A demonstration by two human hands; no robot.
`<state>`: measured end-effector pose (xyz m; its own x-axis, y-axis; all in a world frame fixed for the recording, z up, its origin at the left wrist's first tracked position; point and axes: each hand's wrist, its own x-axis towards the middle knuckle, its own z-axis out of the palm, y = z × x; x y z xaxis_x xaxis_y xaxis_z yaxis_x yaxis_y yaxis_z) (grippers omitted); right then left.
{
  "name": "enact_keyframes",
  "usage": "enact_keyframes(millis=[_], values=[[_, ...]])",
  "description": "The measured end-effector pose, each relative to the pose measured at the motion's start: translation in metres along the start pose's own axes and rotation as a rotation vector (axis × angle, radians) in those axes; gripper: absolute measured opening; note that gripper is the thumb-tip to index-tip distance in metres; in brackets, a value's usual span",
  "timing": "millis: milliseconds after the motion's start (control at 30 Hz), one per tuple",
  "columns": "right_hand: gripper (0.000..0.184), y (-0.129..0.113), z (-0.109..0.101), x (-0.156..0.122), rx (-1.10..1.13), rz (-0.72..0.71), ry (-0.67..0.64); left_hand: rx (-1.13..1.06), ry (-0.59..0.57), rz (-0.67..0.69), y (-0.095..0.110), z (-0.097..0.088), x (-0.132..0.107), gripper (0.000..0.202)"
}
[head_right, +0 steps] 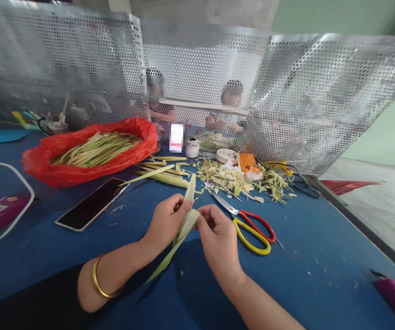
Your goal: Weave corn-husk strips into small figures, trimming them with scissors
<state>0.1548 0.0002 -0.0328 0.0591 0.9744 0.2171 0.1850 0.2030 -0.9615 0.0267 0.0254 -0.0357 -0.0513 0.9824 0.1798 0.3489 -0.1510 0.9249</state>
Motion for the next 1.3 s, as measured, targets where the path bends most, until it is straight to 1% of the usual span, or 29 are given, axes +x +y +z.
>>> enact_keyframes(millis=[100,167,233,300,367,467,567,700,900,1033,1100,1233,1300], values=[[0.010,-0.0013,-0.0009,-0.0005,-0.018,-0.040,0.015,-0.025,0.017,-0.014,-0.0004,-0.0012,0.0016,0.034],[0.010,-0.0005,-0.0009,0.0006,-0.008,-0.035,0.005,-0.016,0.034,0.004,0.0004,-0.0022,0.0021,0.034],[0.011,0.0011,0.0000,0.0022,0.036,0.018,-0.028,0.030,0.054,0.041,0.0020,-0.0035,0.0019,0.033],[0.014,0.0028,0.0015,0.0032,0.081,0.100,-0.080,0.096,0.067,0.088,0.0037,-0.0050,0.0016,0.032],[0.016,0.0041,0.0028,0.0030,0.089,0.165,-0.137,0.151,0.083,0.132,0.0050,-0.0063,0.0015,0.031],[0.015,0.0046,0.0036,0.0012,0.069,0.180,-0.180,0.169,0.100,0.152,0.0059,-0.0067,0.0016,0.030],[0.016,0.0040,0.0025,0.0002,0.074,0.146,-0.131,0.105,0.065,0.096,0.0056,-0.0044,0.0005,0.029],[0.019,0.0034,0.0010,0.0011,0.068,0.106,-0.038,0.049,0.001,0.031,0.0031,-0.0002,-0.0017,0.035],[0.015,0.0035,0.0008,0.0017,0.105,0.066,-0.001,0.020,0.017,0.005,0.0005,-0.0001,0.0010,0.036],[0.013,0.0015,0.0008,0.0022,0.089,0.026,0.031,0.047,0.048,0.006,0.0003,-0.0013,0.0033,0.036],[0.013,0.0017,0.0013,0.0023,0.111,0.034,0.005,0.073,0.064,0.032,0.0004,-0.0021,0.0033,0.036],[0.015,0.0054,0.0034,0.0016,0.150,0.126,-0.133,0.159,0.085,0.137,0.0012,-0.0044,0.0017,0.035],[0.014,0.0067,0.0039,0.0008,0.130,0.149,-0.169,0.189,0.094,0.182,0.0019,-0.0052,0.0009,0.034]])
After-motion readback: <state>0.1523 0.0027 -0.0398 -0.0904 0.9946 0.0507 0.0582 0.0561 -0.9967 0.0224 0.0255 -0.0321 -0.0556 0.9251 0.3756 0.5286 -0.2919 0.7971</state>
